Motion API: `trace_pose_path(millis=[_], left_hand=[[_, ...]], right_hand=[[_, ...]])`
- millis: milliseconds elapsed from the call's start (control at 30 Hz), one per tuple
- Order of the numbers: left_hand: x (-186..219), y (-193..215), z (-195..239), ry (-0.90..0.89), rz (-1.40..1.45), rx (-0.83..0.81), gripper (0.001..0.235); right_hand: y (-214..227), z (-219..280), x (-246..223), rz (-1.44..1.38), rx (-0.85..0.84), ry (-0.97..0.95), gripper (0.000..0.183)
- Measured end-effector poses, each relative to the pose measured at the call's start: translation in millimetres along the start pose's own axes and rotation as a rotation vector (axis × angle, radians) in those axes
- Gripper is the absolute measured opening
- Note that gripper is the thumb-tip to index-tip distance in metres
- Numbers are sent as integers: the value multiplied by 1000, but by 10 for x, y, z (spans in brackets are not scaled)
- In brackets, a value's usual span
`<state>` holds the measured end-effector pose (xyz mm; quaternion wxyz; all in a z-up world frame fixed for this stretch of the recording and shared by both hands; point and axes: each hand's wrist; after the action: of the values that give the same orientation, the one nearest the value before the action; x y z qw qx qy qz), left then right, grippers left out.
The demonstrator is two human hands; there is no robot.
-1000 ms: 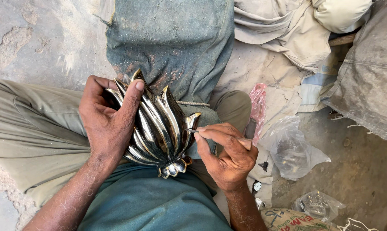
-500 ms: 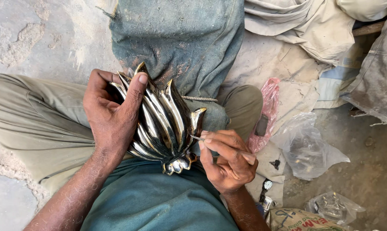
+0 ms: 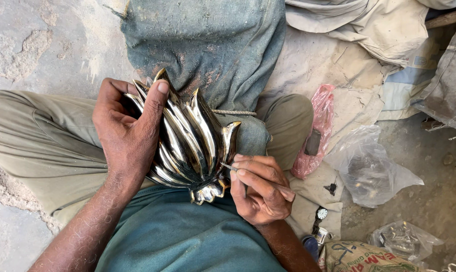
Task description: The person sits on the floor and uses a small brush to apply gold paint to the edges of a silver-colored, petal-shaped decorative object. They rotate the object to reach different sections and briefly remove eyeglasses before continuing the painting.
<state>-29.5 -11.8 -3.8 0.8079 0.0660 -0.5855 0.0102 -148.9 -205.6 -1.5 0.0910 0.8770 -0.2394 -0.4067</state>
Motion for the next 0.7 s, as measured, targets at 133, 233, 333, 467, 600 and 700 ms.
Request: trace_pose_path(millis=[133, 233, 333, 467, 600, 700], left_hand=[[23, 3, 2, 5, -21, -8, 33], [58, 11, 2, 26, -43, -8, 32], [85, -3, 4, 47, -54, 4, 31], [86, -6, 7, 51, -81, 26, 32], [81, -17, -4, 46, -109, 21, 32], [51, -23, -6, 60, -79, 22, 32]], right_hand=[[-39, 66, 25, -14, 25, 33, 27], [-54, 119, 28, -25, 34, 39, 26], [-52, 151, 30, -62, 41, 36, 25], [-38, 159, 13, -96, 47, 21, 24], [-68, 9, 17, -189, 156, -132, 22], [27, -184, -2, -5, 51, -236, 25]])
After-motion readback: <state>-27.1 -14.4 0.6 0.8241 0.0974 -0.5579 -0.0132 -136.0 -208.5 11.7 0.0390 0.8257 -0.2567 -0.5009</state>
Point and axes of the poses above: each hand's wrist, its own z-axis away from the middle knuckle, its own y-axis out of the back of the hand, x = y × z, and after that the axes turned 11 degrees about y, right-handed
